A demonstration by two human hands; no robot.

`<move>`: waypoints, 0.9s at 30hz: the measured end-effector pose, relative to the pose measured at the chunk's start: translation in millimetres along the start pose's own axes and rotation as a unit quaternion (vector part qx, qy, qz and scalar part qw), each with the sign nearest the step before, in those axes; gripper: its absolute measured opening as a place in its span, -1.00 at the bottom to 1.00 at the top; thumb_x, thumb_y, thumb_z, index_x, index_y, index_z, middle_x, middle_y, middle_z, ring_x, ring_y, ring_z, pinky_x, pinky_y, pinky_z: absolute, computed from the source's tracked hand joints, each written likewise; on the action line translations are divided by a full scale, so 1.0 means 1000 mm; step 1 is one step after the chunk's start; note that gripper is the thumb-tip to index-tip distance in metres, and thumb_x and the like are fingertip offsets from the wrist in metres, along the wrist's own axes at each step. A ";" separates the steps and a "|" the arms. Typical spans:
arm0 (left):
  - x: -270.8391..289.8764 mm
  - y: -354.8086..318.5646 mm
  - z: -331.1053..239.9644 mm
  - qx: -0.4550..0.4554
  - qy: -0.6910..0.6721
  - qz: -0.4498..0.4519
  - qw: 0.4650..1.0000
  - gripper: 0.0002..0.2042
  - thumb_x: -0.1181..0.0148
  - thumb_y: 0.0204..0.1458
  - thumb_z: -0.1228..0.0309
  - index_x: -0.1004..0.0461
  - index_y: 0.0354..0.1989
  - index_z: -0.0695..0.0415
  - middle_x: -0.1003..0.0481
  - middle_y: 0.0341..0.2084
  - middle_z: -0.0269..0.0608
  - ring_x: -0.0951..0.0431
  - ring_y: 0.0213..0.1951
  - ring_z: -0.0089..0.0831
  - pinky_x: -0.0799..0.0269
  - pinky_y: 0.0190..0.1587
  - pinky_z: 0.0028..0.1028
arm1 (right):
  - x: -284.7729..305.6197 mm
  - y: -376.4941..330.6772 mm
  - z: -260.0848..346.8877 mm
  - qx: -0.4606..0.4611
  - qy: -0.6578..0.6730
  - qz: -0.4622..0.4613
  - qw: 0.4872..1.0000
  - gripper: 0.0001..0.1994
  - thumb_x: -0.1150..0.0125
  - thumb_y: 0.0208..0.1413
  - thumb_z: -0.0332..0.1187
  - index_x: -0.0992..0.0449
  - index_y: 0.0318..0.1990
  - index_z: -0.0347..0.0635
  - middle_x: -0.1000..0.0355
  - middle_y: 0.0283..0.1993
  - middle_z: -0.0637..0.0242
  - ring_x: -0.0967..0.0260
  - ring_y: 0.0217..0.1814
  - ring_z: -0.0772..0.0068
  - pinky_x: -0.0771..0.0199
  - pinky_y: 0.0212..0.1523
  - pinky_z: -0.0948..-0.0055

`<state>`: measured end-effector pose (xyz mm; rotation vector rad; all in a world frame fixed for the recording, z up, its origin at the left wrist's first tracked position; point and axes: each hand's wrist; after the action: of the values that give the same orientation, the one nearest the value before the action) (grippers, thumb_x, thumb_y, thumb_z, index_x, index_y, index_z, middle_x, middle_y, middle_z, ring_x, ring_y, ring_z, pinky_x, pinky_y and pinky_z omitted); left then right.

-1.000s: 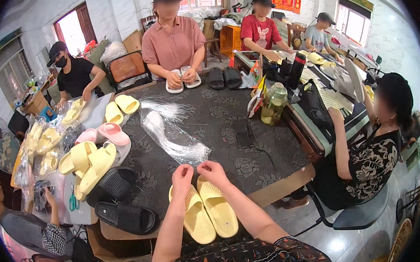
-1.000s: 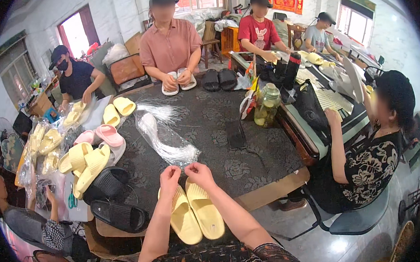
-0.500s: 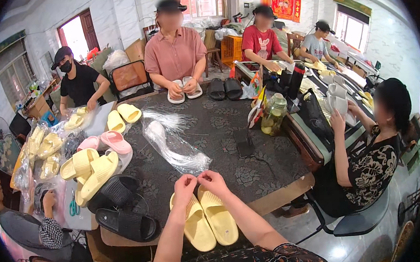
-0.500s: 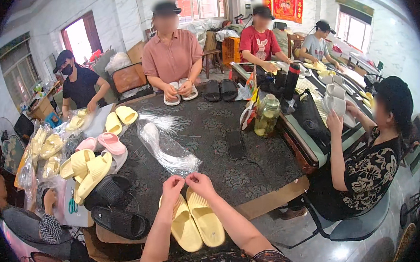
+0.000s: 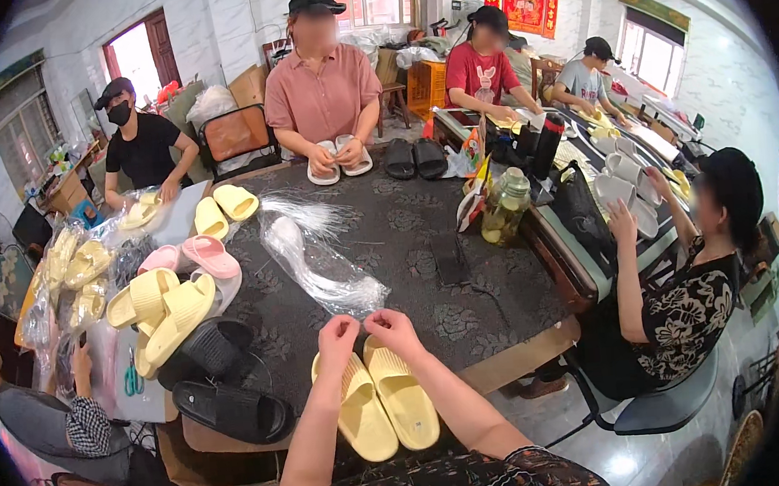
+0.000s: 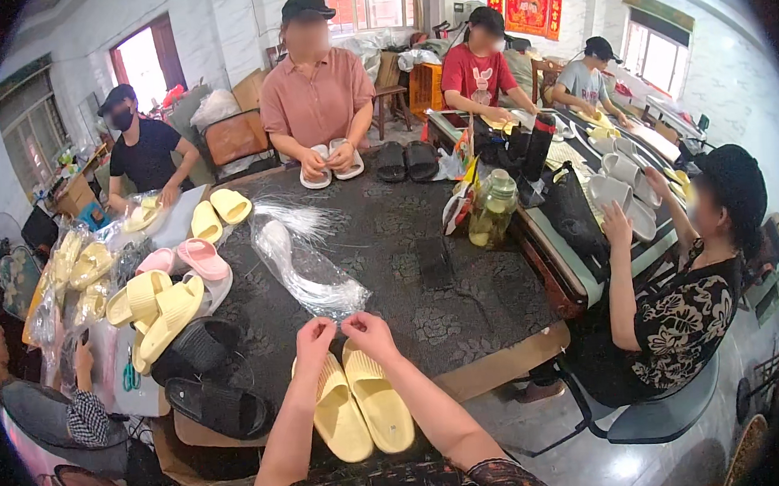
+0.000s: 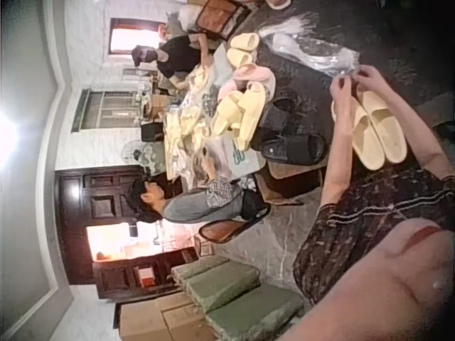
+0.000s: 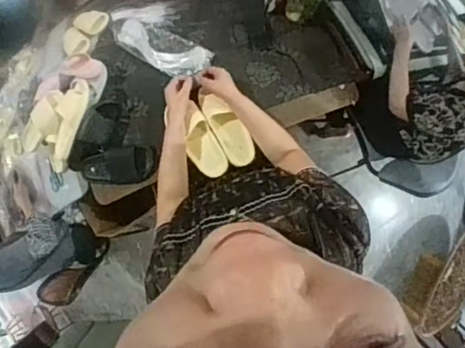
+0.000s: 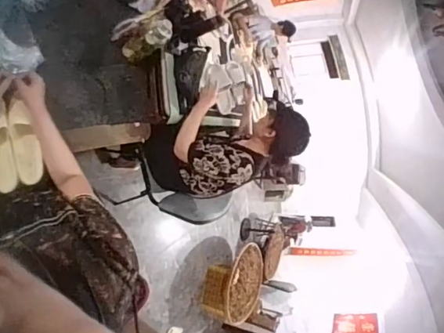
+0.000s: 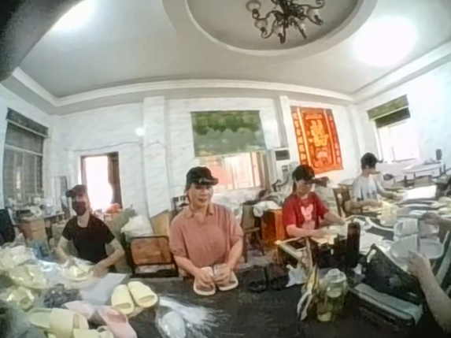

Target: The person sets down a jar, then connects pairs of slippers together using plastic tag fasteners by hand at a table.

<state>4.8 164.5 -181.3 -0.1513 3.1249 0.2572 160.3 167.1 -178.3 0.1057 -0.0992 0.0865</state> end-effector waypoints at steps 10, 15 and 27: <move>-0.003 -0.002 -0.002 0.006 0.016 0.032 0.999 -0.91 -0.17 0.05 0.51 -0.51 -0.31 0.24 -0.47 -0.50 -0.43 -0.41 -0.44 -0.69 -0.32 -0.37 -0.65 | 0.000 -0.002 0.007 -0.020 0.000 -0.006 1.000 -0.88 -0.24 0.06 -0.39 -0.52 -0.30 -0.24 -0.43 -0.43 0.53 -0.31 -0.40 0.76 -0.34 -0.33 0.67; -0.003 0.002 0.002 0.014 0.030 0.011 0.999 -0.90 -0.16 0.05 0.50 -0.51 -0.30 0.25 -0.47 -0.51 -0.44 -0.41 -0.45 -0.69 -0.32 -0.37 -0.65 | 0.000 0.000 0.004 -0.033 0.031 -0.026 0.999 -0.88 -0.22 0.07 -0.40 -0.52 -0.29 -0.26 -0.45 -0.39 0.52 -0.32 -0.38 0.74 -0.34 -0.31 0.67; -0.001 0.002 0.008 -0.004 -0.022 0.001 1.000 -0.93 -0.19 0.03 0.50 -0.52 -0.34 0.23 -0.48 -0.53 -0.42 -0.43 -0.46 -0.69 -0.34 -0.40 -0.63 | -0.001 -0.001 0.005 -0.011 0.046 0.004 0.999 -0.87 -0.22 0.07 -0.38 -0.52 -0.30 -0.26 -0.45 -0.40 0.48 -0.32 -0.37 0.73 -0.35 -0.32 0.65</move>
<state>5.5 167.8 -188.8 -0.1401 3.0819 0.2700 159.2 165.7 -173.8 0.0784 -0.0088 0.0973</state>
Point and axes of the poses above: each hand's wrist, its own y-axis towards the middle knuckle, its own x-axis out of the back of the hand, z = x × y
